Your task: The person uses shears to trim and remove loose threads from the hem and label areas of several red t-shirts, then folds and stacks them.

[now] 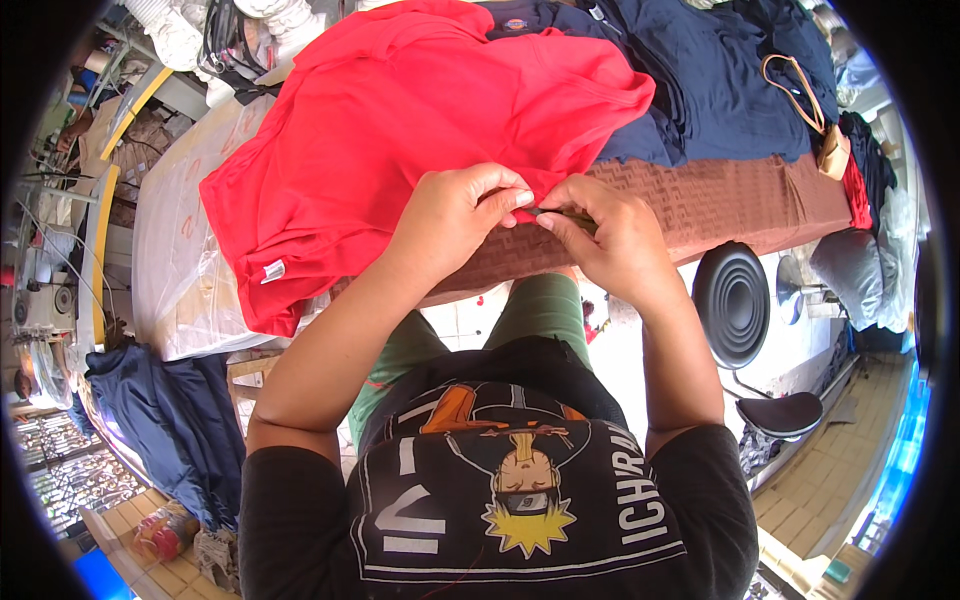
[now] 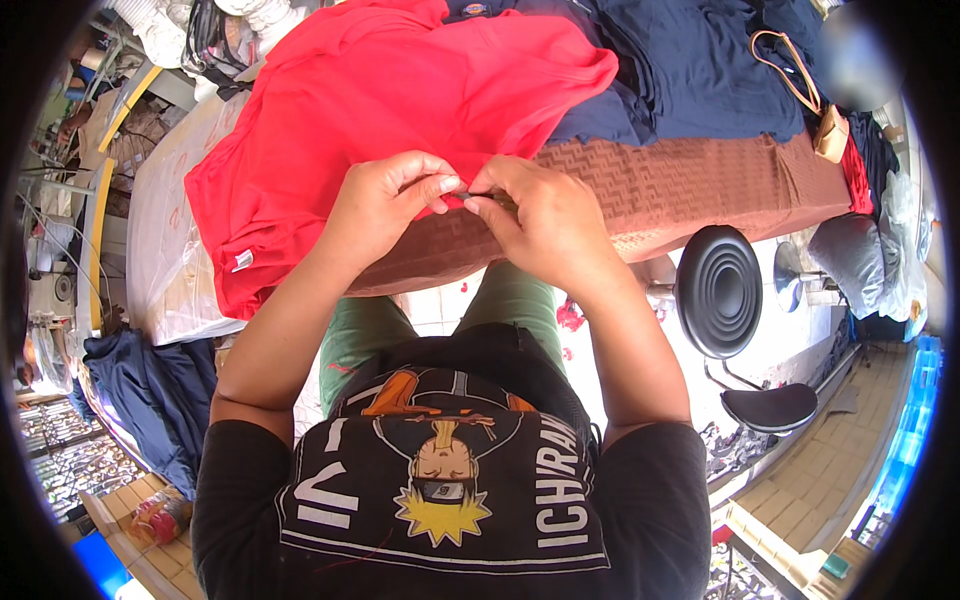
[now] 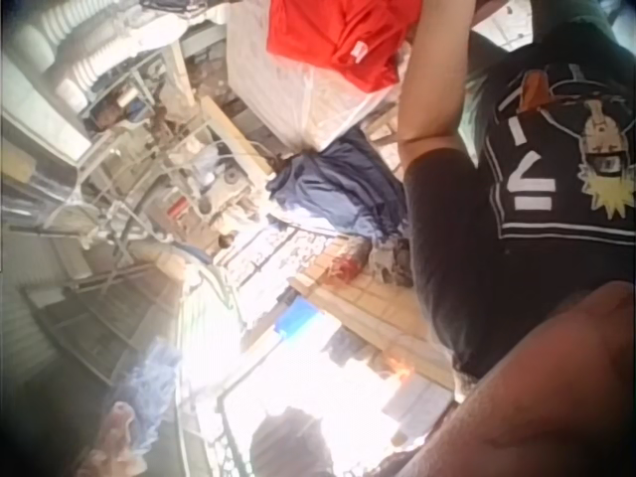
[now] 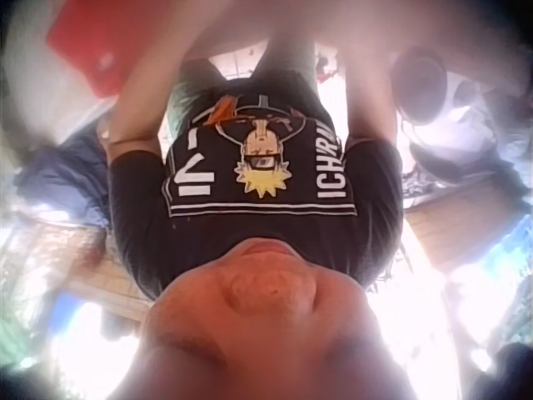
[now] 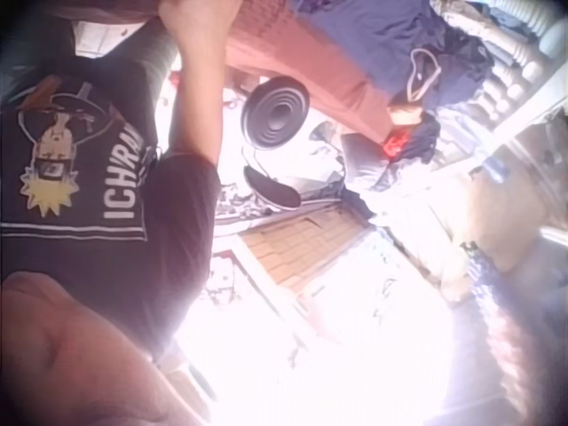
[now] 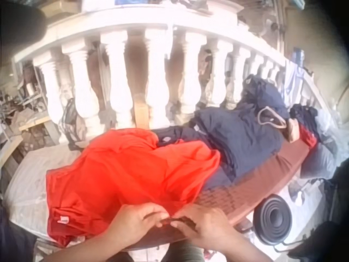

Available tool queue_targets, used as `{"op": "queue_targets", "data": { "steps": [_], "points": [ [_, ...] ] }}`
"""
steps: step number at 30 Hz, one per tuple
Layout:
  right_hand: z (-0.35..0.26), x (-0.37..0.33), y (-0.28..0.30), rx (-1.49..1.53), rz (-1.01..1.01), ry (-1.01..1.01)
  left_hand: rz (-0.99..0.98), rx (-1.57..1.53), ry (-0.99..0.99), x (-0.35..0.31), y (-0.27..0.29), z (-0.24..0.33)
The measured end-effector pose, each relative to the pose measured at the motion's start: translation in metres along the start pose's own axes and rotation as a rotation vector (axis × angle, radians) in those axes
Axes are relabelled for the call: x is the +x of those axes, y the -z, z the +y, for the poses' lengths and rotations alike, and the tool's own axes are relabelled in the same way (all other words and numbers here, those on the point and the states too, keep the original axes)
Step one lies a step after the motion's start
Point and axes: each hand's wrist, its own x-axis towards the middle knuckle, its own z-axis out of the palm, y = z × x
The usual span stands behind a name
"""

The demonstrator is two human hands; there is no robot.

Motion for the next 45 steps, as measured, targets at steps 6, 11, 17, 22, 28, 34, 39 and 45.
{"op": "queue_targets", "data": {
  "steps": [6,11,17,22,28,34,39,45],
  "points": [
    [0.011,-0.011,0.013,0.061,0.088,-0.095,-0.317,-0.17,-0.285,-0.02,0.042,0.01],
    [0.032,-0.019,0.007,0.308,0.158,-0.052,-0.076,0.245,-0.56,-0.026,0.031,-0.006],
    [0.043,-0.019,-0.034,0.227,-0.026,-0.162,0.057,0.598,-0.482,-0.013,-0.021,-0.057],
    [0.048,-0.009,-0.048,0.505,0.041,-0.239,0.176,0.165,-0.33,-0.009,-0.029,-0.053],
    [0.041,0.0,-0.039,0.764,-0.007,-0.429,0.301,0.544,-0.658,-0.007,-0.016,-0.035],
    [0.035,-0.001,-0.035,0.983,-0.041,-0.551,0.259,0.184,-0.353,-0.008,-0.017,-0.022],
    [0.029,-0.003,-0.03,0.973,-0.032,-0.515,0.207,-0.16,-0.088,-0.012,-0.014,-0.012],
    [0.026,-0.003,-0.029,0.928,0.009,-0.473,0.086,-0.144,-0.086,-0.022,-0.007,-0.008]
  ]
}}
